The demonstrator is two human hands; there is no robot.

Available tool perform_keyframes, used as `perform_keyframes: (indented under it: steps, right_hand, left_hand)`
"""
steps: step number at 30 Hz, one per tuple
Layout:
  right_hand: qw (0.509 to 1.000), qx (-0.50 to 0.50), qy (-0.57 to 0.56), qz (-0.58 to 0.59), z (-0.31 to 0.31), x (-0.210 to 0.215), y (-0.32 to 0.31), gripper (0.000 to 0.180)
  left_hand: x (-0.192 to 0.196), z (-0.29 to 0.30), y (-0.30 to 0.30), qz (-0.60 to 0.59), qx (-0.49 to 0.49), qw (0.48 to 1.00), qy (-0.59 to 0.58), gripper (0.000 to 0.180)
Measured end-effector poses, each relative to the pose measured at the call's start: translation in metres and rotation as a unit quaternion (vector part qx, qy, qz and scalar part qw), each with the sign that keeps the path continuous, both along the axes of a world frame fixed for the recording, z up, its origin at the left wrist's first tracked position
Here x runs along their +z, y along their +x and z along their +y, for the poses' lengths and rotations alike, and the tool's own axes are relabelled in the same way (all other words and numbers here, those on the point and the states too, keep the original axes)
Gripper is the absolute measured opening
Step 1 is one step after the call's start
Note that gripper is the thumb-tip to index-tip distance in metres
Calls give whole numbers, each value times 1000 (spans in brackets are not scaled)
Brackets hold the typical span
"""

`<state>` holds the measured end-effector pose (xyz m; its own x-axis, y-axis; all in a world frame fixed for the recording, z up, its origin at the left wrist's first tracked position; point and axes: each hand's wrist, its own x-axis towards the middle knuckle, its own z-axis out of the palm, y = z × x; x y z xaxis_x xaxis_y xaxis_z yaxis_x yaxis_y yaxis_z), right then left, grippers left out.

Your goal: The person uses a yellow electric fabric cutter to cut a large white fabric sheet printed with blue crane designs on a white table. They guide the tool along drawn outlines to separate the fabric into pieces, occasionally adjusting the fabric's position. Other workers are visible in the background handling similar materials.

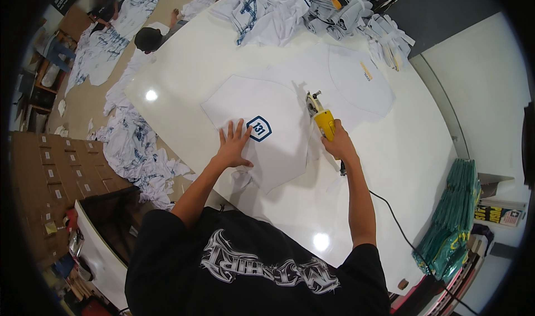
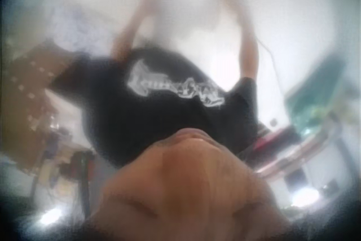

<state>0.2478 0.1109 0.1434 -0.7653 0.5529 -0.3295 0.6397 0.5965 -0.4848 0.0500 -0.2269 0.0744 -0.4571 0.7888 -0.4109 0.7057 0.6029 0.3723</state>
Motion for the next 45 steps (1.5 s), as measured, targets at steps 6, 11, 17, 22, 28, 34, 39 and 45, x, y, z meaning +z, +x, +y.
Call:
perform_keyframes:
  steps: [6,11,17,22,28,34,39,45]
  right_hand:
    - [999,41,10,-15,24,5,-32,66]
    - [995,90,31,-13,40,8,-58,66]
    - [990,135,18,-39,53,15,-89,66]
    - [987,156,17,-23,52,12,-117,65]
    - [990,141,13,-9,30,18,-187,60]
    - [996,81,32,28,-11,30,-152,57]
    - [998,2,36,58,-81,18,-37,60]
    - [998,-55,10,40,-189,3,59,64]
  left_hand:
    - [-2,1,0,-7,9,1000,12,149]
    - [3,3,-1,-14,13,1000,3,149]
    - [2,2,0,-16,19,1000,7,149]
    - [2,3,2,-23,14,1000,-4,148]
    - [-3,-16,-28,-14,-46,999,2,151]
    - [21,-103,-152,99,-35,989,-108,152]
    - [7,-85,-124,32,-12,999,-13,154]
    - [6,-81,-85,23,15,999,-37,156]
